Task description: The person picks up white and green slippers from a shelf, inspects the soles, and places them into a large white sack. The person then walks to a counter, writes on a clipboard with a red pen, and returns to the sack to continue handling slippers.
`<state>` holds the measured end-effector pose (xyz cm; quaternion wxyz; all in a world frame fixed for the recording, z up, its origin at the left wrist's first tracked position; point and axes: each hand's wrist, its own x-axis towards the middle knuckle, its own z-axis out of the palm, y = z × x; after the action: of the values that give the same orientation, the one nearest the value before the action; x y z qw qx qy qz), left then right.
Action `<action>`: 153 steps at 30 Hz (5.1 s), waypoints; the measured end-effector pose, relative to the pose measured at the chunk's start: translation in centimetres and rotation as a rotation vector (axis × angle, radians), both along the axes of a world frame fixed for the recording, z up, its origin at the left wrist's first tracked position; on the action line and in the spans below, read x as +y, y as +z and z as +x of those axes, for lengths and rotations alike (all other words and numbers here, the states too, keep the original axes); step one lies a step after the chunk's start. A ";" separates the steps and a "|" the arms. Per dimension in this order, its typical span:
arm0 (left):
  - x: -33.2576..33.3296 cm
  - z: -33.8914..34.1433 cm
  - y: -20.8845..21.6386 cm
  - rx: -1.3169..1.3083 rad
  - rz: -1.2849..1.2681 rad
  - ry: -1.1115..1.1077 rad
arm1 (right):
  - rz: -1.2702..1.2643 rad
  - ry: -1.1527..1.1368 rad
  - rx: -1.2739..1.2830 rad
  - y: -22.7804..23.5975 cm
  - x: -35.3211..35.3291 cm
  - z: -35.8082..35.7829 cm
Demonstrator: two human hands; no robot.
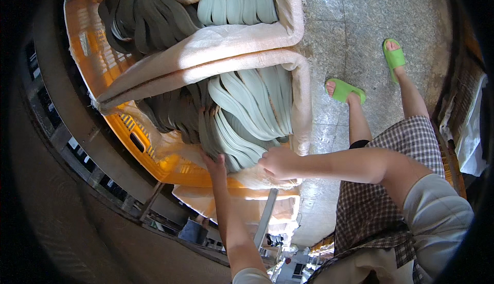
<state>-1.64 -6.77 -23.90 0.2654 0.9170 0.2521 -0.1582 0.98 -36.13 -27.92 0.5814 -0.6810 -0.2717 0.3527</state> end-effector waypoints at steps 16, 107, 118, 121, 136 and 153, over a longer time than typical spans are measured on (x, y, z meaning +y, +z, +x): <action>8.5 -9.0 9.6 0.678 0.882 0.107 | -0.098 0.297 0.244 0.7 -17.2 -7.3; -71.9 69.7 37.4 -0.315 -0.245 -0.514 | -0.053 -0.529 0.097 35.2 -73.2 65.2; -69.8 93.1 39.8 -0.992 -0.761 0.628 | -0.083 -0.560 -0.388 37.4 -63.1 86.5; -68.4 96.8 39.4 -1.001 -0.762 0.836 | -0.066 -0.626 -0.539 39.3 -58.9 94.0; -62.1 102.8 39.1 -1.090 -1.177 1.150 | -0.165 -0.261 -0.074 42.5 -41.9 118.4; -71.5 86.4 42.8 -0.784 -1.609 0.548 | 0.697 -0.631 0.971 45.5 -66.7 94.4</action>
<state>84.76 -78.23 18.91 0.9145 0.3539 0.1665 0.1035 95.38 -102.82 17.63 0.8983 -0.2647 0.1346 0.3238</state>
